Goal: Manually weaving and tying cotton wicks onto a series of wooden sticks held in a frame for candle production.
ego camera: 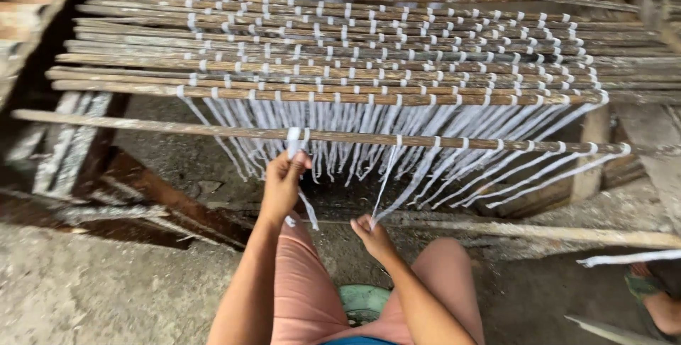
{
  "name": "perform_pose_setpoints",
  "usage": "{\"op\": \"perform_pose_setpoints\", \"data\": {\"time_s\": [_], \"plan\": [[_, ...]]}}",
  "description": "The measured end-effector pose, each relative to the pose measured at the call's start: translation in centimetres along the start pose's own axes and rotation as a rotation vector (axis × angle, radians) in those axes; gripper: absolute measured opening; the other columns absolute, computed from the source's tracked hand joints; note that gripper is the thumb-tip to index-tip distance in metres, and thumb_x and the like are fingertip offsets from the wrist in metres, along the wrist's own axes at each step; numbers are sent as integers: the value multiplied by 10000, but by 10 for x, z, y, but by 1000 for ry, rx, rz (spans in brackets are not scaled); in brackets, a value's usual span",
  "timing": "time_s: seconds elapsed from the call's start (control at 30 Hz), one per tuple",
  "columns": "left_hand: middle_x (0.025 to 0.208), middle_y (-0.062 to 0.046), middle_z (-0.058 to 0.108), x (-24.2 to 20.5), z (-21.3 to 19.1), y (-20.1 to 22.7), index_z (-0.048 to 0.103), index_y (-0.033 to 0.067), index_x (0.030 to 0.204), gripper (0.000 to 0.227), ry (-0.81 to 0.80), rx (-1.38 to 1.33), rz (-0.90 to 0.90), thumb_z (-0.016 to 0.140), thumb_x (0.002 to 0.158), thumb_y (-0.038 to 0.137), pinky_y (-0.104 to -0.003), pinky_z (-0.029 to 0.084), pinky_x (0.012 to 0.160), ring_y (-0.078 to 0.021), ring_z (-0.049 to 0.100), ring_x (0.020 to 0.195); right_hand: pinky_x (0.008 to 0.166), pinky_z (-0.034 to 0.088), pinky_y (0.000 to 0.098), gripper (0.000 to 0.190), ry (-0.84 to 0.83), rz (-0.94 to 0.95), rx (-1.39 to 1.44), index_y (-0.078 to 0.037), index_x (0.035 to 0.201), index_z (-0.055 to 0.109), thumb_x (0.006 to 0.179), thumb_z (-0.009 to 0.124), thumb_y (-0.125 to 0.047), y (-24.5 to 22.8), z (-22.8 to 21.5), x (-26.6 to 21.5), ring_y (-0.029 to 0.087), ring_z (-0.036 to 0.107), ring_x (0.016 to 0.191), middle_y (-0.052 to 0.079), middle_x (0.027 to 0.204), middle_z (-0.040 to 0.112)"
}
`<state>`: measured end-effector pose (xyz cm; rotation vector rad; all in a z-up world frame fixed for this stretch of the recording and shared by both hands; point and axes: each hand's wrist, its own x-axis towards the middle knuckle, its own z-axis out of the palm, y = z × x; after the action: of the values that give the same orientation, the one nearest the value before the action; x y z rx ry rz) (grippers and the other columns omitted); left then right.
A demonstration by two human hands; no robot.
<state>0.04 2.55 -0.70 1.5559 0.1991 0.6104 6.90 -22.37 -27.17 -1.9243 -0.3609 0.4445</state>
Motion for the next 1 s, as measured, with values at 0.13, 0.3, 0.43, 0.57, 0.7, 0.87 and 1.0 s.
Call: {"op": "perform_pose_setpoints", "data": {"time_s": [0.13,0.3,0.43,0.57,0.7,0.87,1.0], "plan": [[574,57,415,-2,-4,-2,680,45,839,326,-35,-72,-25,572,1062,256,-230,316,630,-70,319,609,315,412,289,537,-465,382,-493,-89,1068,676,888,708,-594,-11,-13,-11,190,583,412,133,732,700],[544,6,496,-4,-7,0,716,48,824,354,-124,-146,-50,601,1043,301,-240,339,619,-78,328,594,459,452,278,261,-399,63,-82,-42,934,739,1013,518,-156,-252,-20,-33,184,561,578,126,708,675],[569,-3,548,-6,-4,29,716,48,800,328,-140,-139,-31,627,1029,267,-230,355,646,-73,360,620,522,471,229,329,-75,-357,238,-67,1335,612,1015,613,-146,-314,-11,4,130,546,659,75,840,550],[784,-62,597,-9,-9,27,740,60,828,274,-117,-103,33,664,1006,255,-307,390,767,-138,411,769,675,497,248,132,-61,-421,500,-73,1098,697,971,679,-105,-345,-12,4,120,590,691,32,768,619],[1012,-105,582,-8,-16,8,797,56,939,254,-95,-118,49,684,983,280,-354,388,898,-189,451,914,602,373,253,41,-170,-345,869,-105,932,503,926,539,-88,-337,-22,6,90,360,605,-23,655,377],[870,-70,575,-14,-7,37,754,73,821,234,-48,-141,86,695,990,224,-310,396,794,-138,463,824,536,442,172,164,-83,-380,492,-34,1076,688,927,735,-84,-332,-5,7,62,573,668,52,815,651],[852,-121,690,-18,-4,63,786,2,910,293,81,-161,101,628,1016,224,-316,444,826,-162,567,799,400,342,117,99,1,-309,589,-25,1039,683,989,679,-110,-311,-1,19,40,511,509,87,755,690]]}}
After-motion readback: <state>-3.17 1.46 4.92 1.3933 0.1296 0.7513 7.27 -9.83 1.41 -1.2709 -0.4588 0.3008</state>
